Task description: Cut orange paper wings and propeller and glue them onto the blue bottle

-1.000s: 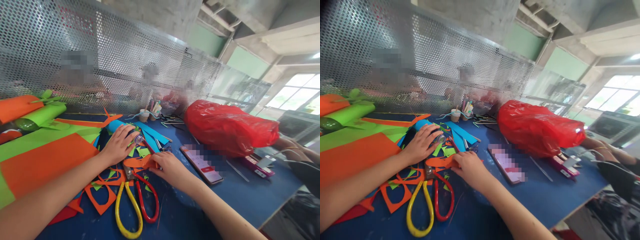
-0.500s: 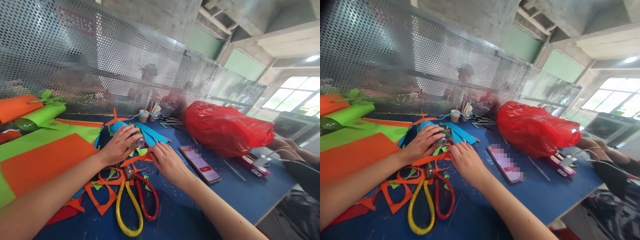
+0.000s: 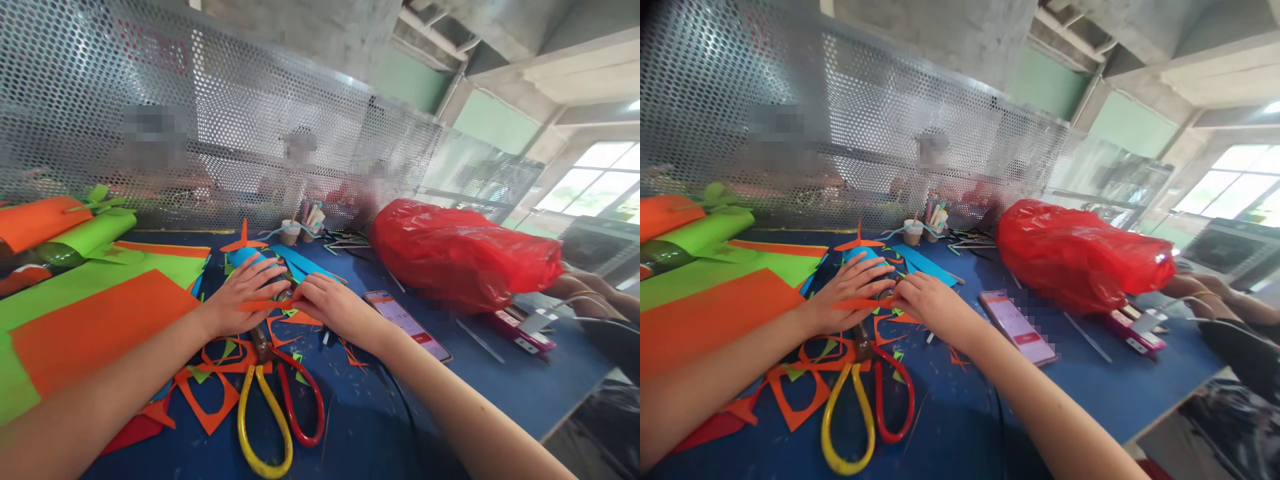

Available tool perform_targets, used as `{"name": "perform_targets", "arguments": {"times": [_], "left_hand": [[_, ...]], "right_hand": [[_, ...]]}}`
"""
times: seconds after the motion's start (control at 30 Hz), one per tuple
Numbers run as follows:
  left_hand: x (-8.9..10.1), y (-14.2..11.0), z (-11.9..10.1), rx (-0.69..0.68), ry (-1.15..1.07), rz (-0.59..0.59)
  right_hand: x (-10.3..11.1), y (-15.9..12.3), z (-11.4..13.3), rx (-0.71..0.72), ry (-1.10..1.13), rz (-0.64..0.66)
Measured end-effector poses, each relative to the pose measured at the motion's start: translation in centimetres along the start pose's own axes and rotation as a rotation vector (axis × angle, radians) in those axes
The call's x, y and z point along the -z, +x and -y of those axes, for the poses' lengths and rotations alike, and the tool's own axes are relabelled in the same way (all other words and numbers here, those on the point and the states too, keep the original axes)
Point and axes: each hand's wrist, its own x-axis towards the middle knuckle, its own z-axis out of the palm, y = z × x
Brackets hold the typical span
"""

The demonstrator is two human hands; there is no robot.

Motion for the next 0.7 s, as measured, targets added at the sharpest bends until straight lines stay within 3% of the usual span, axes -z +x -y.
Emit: {"name": "perform_targets", "arguments": {"times": [0.7], "left_hand": [[0.14,-0.14,0.24,-0.029,0.022,0.080]], "right_hand": [[0.34,0.62,-0.62,-0.053,0.005,0.056]]}}
